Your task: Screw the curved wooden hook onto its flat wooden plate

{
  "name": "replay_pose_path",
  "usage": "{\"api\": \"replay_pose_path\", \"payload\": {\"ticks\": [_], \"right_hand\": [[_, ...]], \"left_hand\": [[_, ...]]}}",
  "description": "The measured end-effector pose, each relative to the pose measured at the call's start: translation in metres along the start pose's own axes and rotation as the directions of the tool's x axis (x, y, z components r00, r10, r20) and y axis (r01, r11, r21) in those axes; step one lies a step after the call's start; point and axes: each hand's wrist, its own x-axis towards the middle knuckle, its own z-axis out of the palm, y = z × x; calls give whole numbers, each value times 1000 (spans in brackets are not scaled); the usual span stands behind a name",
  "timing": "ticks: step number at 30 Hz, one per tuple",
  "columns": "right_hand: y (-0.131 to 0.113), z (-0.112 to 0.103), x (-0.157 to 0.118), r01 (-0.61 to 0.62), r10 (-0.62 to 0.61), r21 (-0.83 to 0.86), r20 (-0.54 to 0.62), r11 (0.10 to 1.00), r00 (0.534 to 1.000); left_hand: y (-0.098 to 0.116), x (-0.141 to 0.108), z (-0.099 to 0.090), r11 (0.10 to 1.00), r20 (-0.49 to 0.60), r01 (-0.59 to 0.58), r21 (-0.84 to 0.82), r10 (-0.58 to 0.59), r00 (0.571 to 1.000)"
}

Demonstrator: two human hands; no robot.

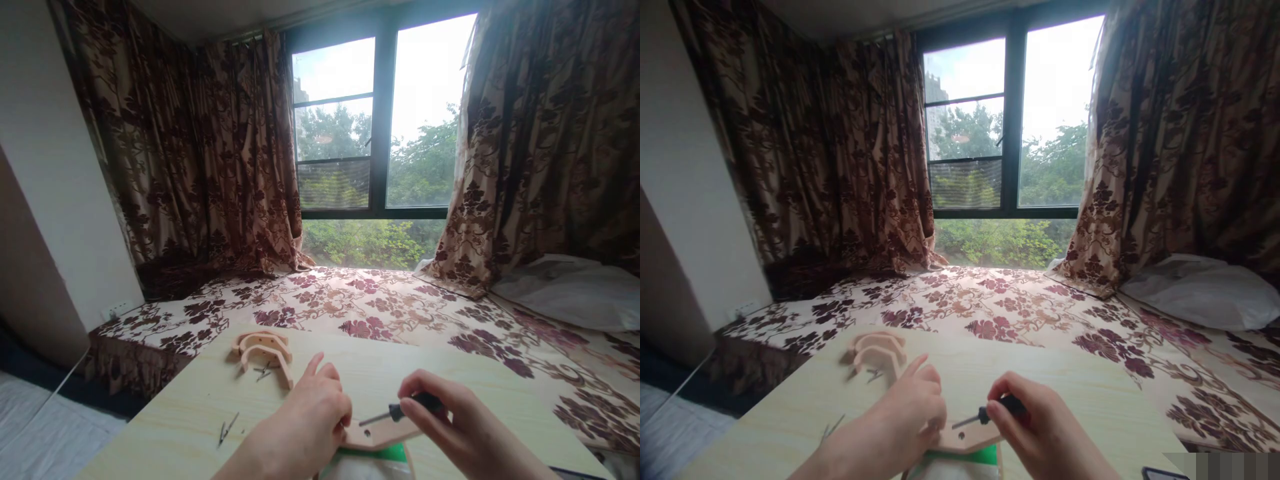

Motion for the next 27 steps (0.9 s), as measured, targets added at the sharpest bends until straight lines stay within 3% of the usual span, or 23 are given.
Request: {"api": "replay_pose_path", "payload": {"ticks": [12, 22, 27], "right_hand": [[-22, 9, 3, 203, -203, -61, 6, 977, 979], [-26, 8, 7, 237, -233, -137, 43, 962, 972], [-36, 3, 11, 198, -190, -118, 79, 973, 979]], "left_hand": [[-4, 3, 3, 992, -52, -17, -122, 11, 999], [-8, 3, 7, 986, -100, -49, -159, 33, 994], [-14, -17, 6, 974, -216, -17, -226, -33, 976]]}}
